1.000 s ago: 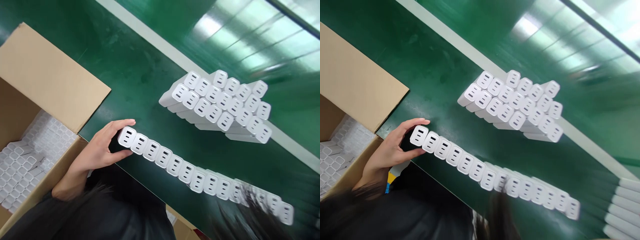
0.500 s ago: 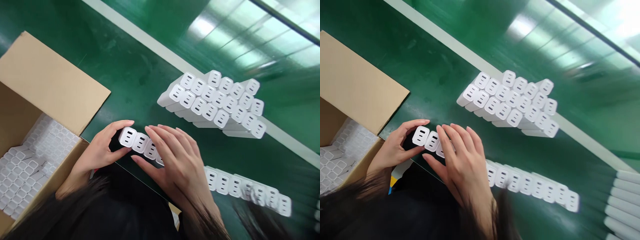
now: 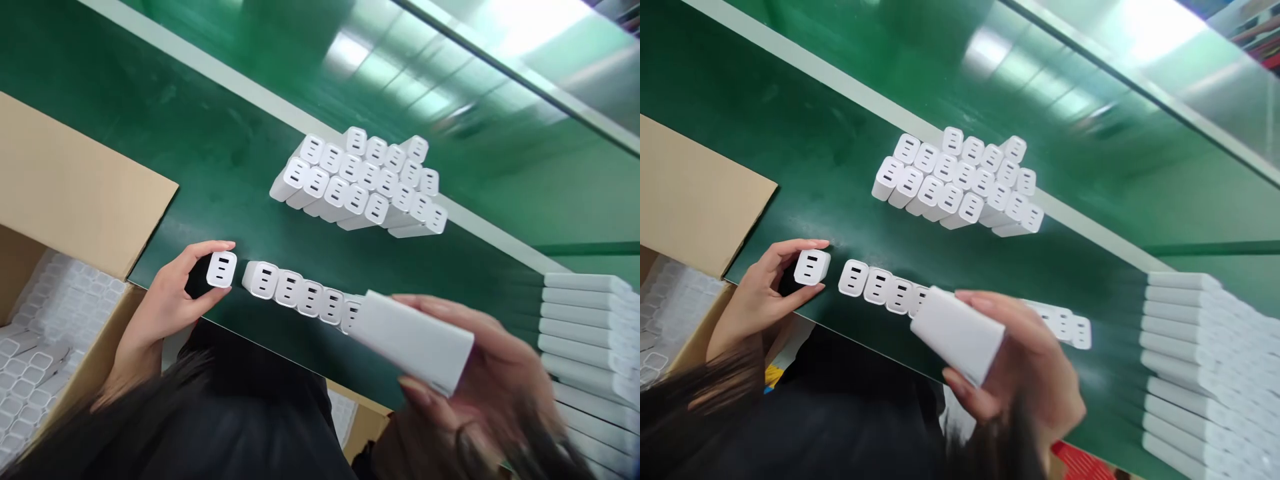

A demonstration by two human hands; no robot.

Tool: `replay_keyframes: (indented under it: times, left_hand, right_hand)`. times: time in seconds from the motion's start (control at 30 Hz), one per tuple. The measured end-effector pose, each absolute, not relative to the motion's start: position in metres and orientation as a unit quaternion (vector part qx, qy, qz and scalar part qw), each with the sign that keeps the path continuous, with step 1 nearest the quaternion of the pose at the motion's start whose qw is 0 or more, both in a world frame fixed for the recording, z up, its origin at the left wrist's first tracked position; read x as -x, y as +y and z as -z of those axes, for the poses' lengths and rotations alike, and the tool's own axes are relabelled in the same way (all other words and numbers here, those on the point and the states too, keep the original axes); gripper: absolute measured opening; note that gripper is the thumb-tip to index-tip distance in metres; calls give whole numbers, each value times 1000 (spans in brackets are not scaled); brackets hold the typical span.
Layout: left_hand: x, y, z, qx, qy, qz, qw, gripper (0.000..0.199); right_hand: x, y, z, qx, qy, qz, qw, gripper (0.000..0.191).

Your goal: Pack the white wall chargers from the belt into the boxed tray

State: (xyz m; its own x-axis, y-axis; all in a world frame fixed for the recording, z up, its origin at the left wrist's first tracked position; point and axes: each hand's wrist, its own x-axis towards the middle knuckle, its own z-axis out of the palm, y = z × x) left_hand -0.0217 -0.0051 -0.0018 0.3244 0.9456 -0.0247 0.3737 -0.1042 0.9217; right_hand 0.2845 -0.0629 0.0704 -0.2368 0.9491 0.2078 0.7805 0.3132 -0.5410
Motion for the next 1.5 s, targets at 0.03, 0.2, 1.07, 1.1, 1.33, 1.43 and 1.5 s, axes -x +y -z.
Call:
replay_keyframes:
  times: [0.03,0.2,1.07,1.1,1.33,1.43,1.5]
  left_hand:
    - [21,-5,0,-679,492,-302,455,48]
    - [13,-5,-7,-708,496,-261,428,48]
    - [-27,10,-26,-892,359,-224,158,63]
    - [-29,9,-28,-895,355,-219,157,61]
    - [-53,9,-40,-913,321,-178,180,50]
    - [-63,9,-41,-928,300,-155,158,51]
    - [-68,10,-40,-933,297,-144,145,55]
  right_hand:
    - [-290,-74,-64,568,-755,-174,279,43]
    - [-293,-114,-31,569,-753,-166,287,40]
    - [-307,-123,-10,559,-773,-130,270,44]
    - [-308,-124,-9,561,-771,-134,269,44]
    - [-311,-130,-6,568,-761,-147,277,48]
    - [-314,-132,-5,564,-762,-148,282,50]
    - [-314,-133,-3,560,-762,-147,290,53]
